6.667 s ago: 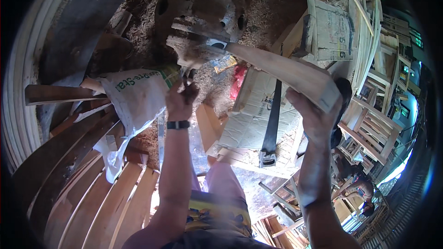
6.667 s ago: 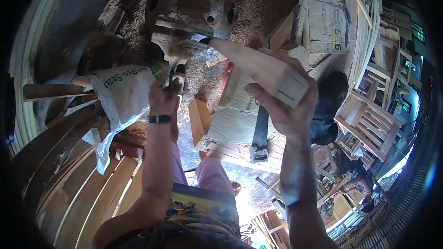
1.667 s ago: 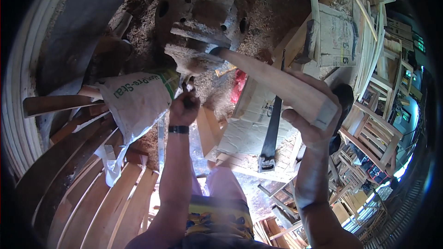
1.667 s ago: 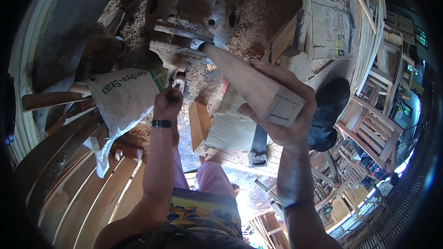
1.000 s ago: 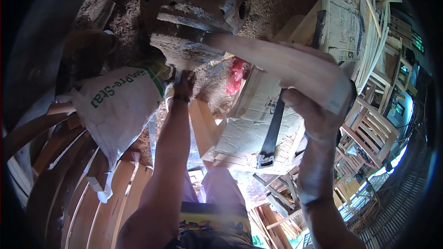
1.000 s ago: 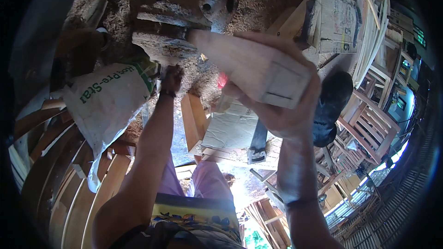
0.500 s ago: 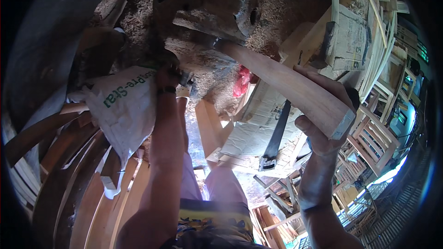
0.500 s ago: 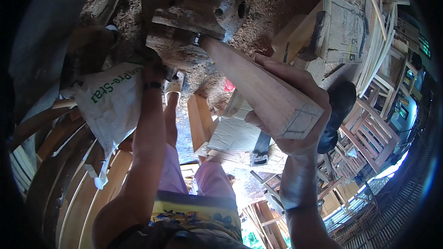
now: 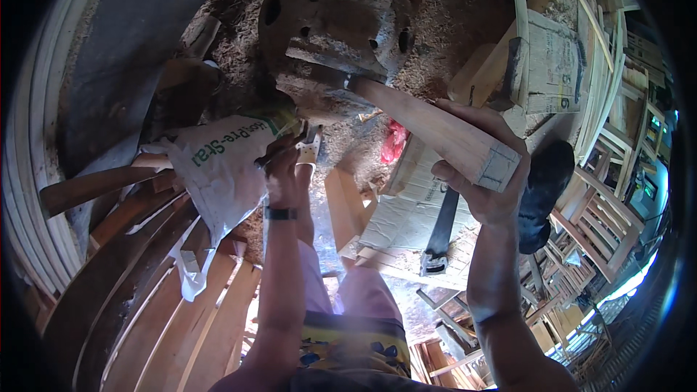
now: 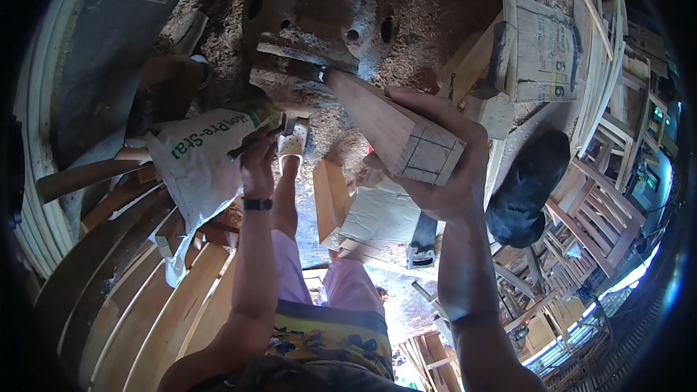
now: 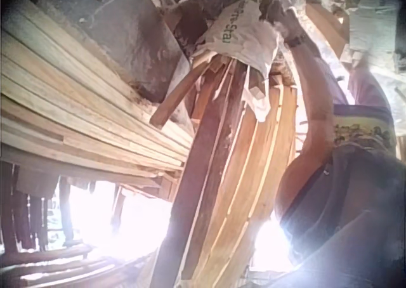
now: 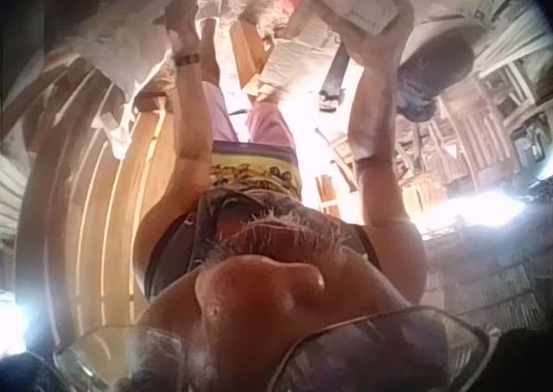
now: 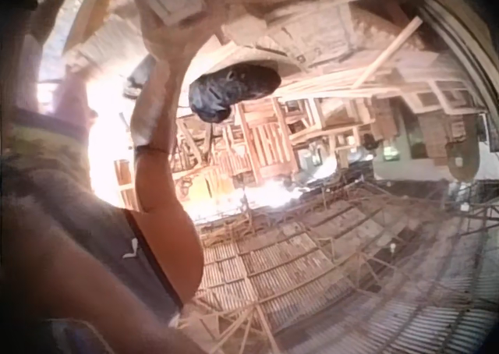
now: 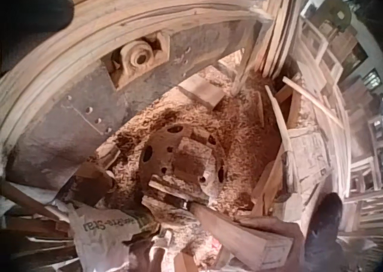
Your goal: The person marks a wooden block with a pencil, then positions it into a wooden vise and uses a hand saw to cut through the block.
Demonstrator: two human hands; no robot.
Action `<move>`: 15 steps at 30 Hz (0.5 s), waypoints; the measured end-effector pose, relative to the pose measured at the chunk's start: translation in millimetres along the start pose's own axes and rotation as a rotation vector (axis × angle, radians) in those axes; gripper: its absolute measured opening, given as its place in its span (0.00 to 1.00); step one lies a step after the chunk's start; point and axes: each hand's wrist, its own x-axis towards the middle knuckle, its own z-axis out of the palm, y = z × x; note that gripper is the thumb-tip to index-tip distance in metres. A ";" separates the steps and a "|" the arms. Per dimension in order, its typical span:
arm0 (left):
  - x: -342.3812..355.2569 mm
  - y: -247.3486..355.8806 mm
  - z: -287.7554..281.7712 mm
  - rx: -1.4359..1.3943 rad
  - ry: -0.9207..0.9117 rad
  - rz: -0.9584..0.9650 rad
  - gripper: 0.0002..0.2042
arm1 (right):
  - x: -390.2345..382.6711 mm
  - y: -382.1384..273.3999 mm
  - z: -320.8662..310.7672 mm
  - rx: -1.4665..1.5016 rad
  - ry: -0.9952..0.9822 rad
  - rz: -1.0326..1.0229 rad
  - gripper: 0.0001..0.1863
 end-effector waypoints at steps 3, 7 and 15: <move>-24.8 42.2 -10.4 -0.216 -0.188 0.016 0.31 | -2.9 -2.3 4.1 -0.030 0.037 0.059 0.35; -6.0 94.4 -14.4 -0.427 -0.120 -0.310 0.39 | -5.4 -20.4 2.7 -0.064 0.070 0.119 0.35; 34.6 115.6 31.2 0.656 -0.074 -0.834 0.15 | 17.6 -53.7 -13.2 -0.313 0.036 -0.161 0.28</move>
